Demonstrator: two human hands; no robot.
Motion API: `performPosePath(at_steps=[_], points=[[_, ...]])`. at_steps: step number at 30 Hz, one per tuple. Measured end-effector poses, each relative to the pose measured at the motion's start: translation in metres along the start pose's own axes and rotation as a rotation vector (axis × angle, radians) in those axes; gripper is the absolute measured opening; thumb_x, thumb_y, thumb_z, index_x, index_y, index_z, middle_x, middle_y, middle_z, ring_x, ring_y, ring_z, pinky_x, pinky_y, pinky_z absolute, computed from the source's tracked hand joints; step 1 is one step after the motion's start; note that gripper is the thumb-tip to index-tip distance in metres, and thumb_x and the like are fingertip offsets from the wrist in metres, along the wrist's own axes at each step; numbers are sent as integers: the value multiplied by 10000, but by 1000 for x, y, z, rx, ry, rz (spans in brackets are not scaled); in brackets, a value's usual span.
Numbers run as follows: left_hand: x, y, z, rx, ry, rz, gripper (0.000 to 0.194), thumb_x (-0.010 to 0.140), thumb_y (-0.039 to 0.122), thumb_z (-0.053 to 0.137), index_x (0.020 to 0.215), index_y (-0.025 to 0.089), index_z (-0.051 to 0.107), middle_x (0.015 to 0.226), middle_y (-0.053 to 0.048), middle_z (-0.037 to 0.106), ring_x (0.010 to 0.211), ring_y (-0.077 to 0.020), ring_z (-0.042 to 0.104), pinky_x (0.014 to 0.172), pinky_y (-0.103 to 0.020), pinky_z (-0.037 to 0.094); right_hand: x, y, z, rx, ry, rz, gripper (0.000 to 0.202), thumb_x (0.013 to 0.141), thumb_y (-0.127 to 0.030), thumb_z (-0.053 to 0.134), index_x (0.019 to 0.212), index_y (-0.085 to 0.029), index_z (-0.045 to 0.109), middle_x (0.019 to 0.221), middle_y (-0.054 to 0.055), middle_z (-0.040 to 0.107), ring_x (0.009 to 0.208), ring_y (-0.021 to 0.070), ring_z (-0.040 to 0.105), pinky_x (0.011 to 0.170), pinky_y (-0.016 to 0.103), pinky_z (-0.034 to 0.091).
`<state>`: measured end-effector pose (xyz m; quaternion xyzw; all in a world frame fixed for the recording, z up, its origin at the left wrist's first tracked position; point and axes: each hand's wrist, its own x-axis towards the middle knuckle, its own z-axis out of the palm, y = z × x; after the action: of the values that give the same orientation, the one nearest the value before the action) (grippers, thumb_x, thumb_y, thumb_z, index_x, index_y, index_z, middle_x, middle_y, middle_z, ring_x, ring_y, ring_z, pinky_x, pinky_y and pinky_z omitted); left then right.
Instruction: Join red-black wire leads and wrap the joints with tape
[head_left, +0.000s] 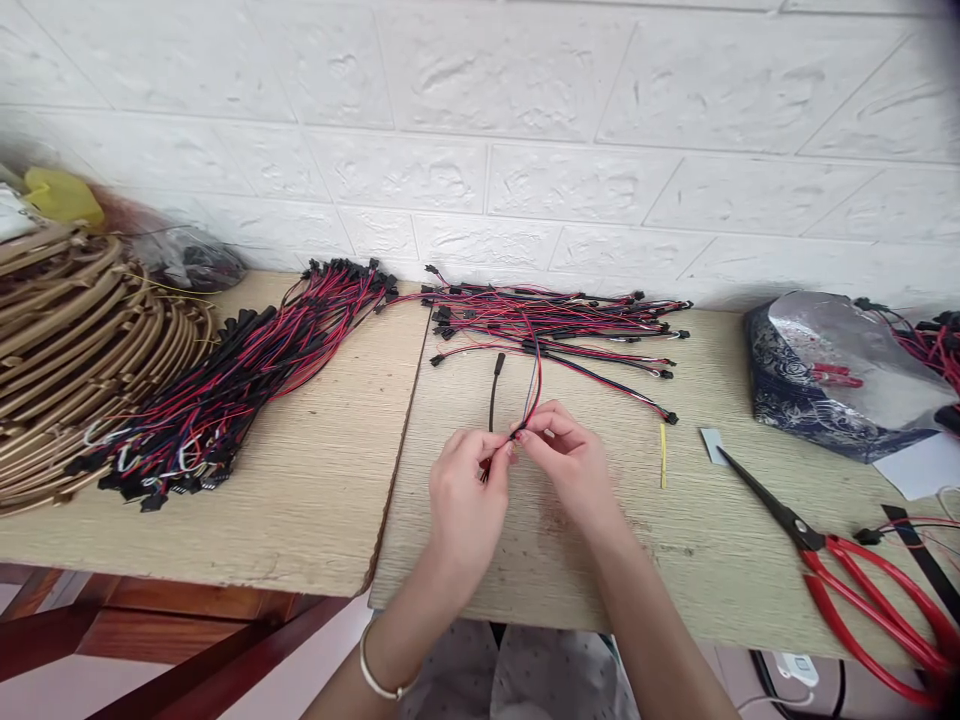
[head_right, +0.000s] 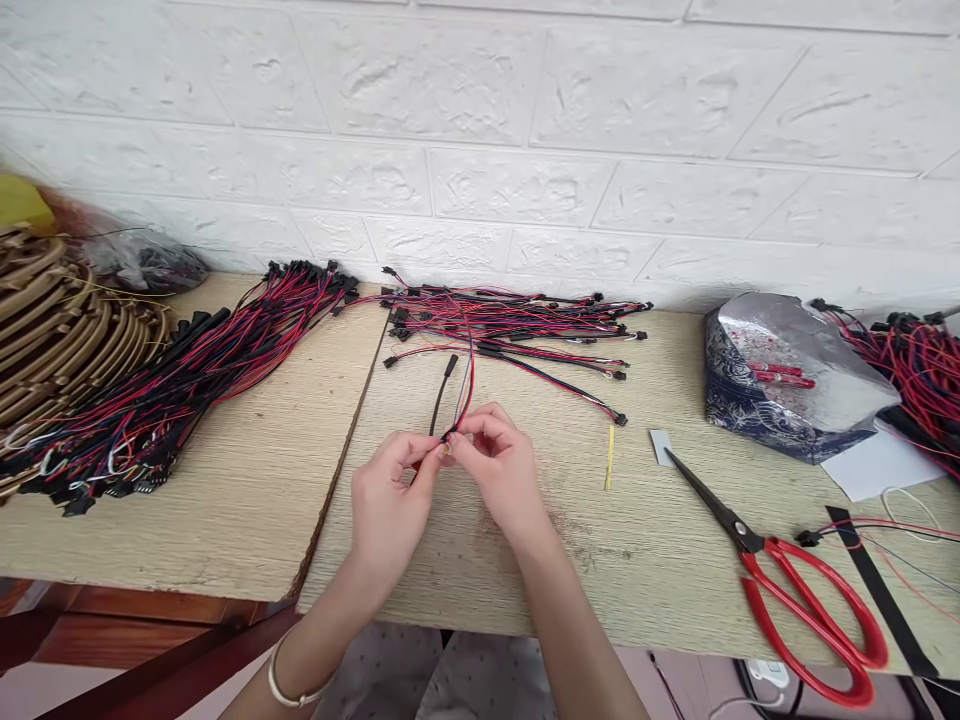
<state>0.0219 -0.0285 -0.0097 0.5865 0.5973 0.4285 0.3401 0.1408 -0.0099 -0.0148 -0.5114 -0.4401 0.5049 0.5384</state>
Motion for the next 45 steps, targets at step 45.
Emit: performPosePath(at_steps=[45], points=[[3, 5, -6, 579, -49, 589, 124, 918, 170, 477, 872, 158, 591, 841, -55, 679, 810, -199, 541, 712, -348, 378, -1, 8, -11, -11, -83, 64, 251, 802, -441, 616, 730, -240, 748, 701, 7, 489, 666, 162, 434, 654, 304, 345]])
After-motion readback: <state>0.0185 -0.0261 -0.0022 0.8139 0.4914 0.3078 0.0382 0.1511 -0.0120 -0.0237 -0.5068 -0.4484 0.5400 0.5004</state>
